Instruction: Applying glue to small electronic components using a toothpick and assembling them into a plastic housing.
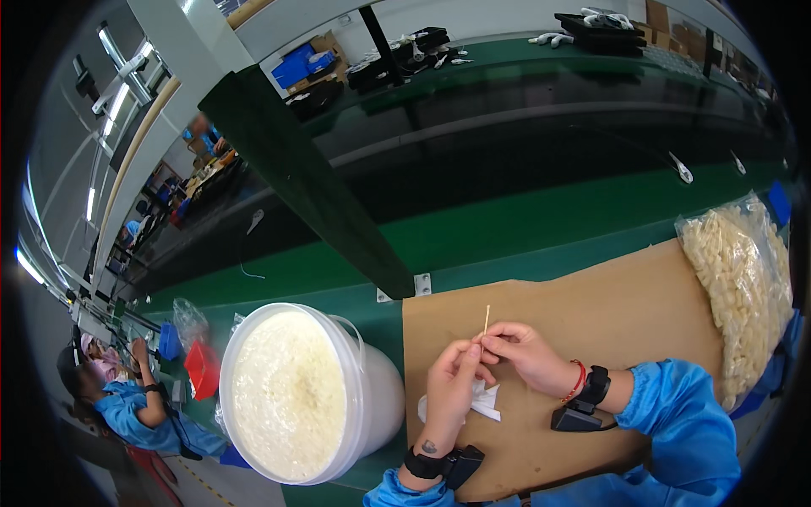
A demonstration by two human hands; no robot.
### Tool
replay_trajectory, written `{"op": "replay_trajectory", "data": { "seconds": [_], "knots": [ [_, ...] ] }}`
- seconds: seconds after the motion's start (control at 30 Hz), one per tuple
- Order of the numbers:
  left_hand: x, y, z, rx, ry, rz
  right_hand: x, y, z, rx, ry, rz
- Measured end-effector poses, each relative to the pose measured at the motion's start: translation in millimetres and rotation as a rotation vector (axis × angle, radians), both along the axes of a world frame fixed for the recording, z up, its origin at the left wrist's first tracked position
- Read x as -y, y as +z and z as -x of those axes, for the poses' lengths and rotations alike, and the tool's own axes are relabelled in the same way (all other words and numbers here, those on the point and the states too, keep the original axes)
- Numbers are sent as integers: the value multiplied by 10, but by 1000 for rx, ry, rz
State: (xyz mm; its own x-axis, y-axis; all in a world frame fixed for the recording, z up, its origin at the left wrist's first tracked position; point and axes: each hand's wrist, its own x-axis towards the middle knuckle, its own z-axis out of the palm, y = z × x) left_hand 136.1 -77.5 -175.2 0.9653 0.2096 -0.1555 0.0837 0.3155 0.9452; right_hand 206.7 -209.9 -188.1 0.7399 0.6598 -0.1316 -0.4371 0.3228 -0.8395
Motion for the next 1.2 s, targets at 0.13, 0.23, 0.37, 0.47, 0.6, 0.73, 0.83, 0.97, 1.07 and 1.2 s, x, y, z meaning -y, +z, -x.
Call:
{"op": "replay_trajectory", "data": {
  "seconds": [0.13,0.23,0.37,0.47,0.6,0.73,0.83,0.97,1.07,1.2],
  "knots": [
    [-19,-23,1,8,-1,-5,6,-3,-4,24,64,11],
    [-35,-45,9,-4,5,6,-2,3,-2,44,97,4],
    [-26,-28,18,-30,-3,-2,6,1,-29,54,155,-46],
    [-36,-30,30,-60,-3,-32,-9,6,-36,108,166,-18],
    [-22,12,37,-90,0,9,17,0,-43,127,190,-5],
    [-31,-45,41,-40,-16,24,17,2,-55,147,198,-25],
    [-42,-53,24,-31,-19,42,12,7,-72,135,206,-29],
    [-61,-50,44,-18,-27,44,5,35,-54,91,189,-15],
    [-73,-90,47,-14,-50,55,32,-8,-65,70,185,-7],
    [-54,-108,75,-41,-47,96,57,-61,-95,66,223,-6]
  ]
}}
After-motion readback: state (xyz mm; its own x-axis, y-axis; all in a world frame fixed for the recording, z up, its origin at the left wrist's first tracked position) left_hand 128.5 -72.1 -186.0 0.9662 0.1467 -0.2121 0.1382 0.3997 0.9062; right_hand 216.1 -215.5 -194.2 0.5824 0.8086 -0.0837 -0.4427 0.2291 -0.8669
